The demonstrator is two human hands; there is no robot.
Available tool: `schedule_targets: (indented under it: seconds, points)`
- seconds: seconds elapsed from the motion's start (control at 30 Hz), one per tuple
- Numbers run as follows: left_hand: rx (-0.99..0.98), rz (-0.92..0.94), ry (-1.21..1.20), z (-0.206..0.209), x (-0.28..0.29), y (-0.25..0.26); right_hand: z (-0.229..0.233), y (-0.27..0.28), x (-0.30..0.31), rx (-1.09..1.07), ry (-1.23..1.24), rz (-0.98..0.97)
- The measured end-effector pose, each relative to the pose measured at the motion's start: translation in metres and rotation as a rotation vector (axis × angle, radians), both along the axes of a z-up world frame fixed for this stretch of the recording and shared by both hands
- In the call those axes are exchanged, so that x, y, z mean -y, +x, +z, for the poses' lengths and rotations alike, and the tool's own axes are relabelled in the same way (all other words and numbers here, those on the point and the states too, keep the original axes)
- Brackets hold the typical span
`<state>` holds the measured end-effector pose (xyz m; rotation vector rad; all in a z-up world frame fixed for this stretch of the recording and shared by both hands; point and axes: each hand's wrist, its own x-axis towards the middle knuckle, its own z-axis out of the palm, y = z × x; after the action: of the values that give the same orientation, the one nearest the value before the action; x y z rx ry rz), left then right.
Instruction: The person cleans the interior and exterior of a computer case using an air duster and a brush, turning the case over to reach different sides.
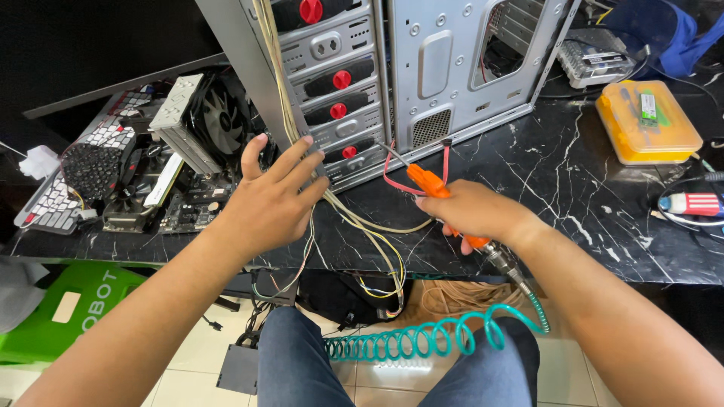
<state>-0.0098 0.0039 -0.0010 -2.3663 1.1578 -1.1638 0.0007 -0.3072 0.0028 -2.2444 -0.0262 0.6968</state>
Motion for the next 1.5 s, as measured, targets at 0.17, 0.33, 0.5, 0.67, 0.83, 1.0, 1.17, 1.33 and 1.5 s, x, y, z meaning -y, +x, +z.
schedule_targets:
  seconds: [0.17, 0.33, 0.5, 0.67, 0.83, 1.0, 1.17, 1.33, 1.5]
  points:
    - [0.004, -0.049, -0.050, 0.004, -0.005, 0.003, 0.006, -0.003, -0.001, 0.019, 0.033, -0.041]
    - [-0.021, -0.079, -0.077, 0.004, -0.011, 0.002, 0.004, -0.006, 0.003, 0.017, -0.001, -0.047]
    - [-0.008, -0.124, -0.129, 0.007, -0.012, 0.006, 0.005, -0.004, 0.012, 0.047, 0.061, -0.102]
    - [-0.014, -0.134, -0.152, 0.006, -0.008, 0.007, -0.004, 0.000, 0.018, 0.040, 0.067, -0.092]
    - [-0.013, -0.142, -0.153, 0.008, -0.002, 0.005, 0.002, -0.003, 0.015, 0.038, 0.027, -0.044]
    - [-0.010, -0.155, -0.175, 0.009, 0.001, 0.005, 0.011, -0.004, 0.016, 0.082, 0.075, -0.090]
    - [0.000, -0.145, -0.181, 0.010, -0.003, 0.008, 0.023, -0.002, 0.017, 0.064, 0.053, -0.044]
    - [0.031, -0.165, -0.255, 0.017, -0.007, 0.010, 0.052, -0.003, 0.019, 0.152, 0.083, -0.087]
    - [0.110, -0.165, -0.328, 0.023, -0.018, 0.018, 0.084, -0.004, 0.015, 0.227, 0.135, -0.101]
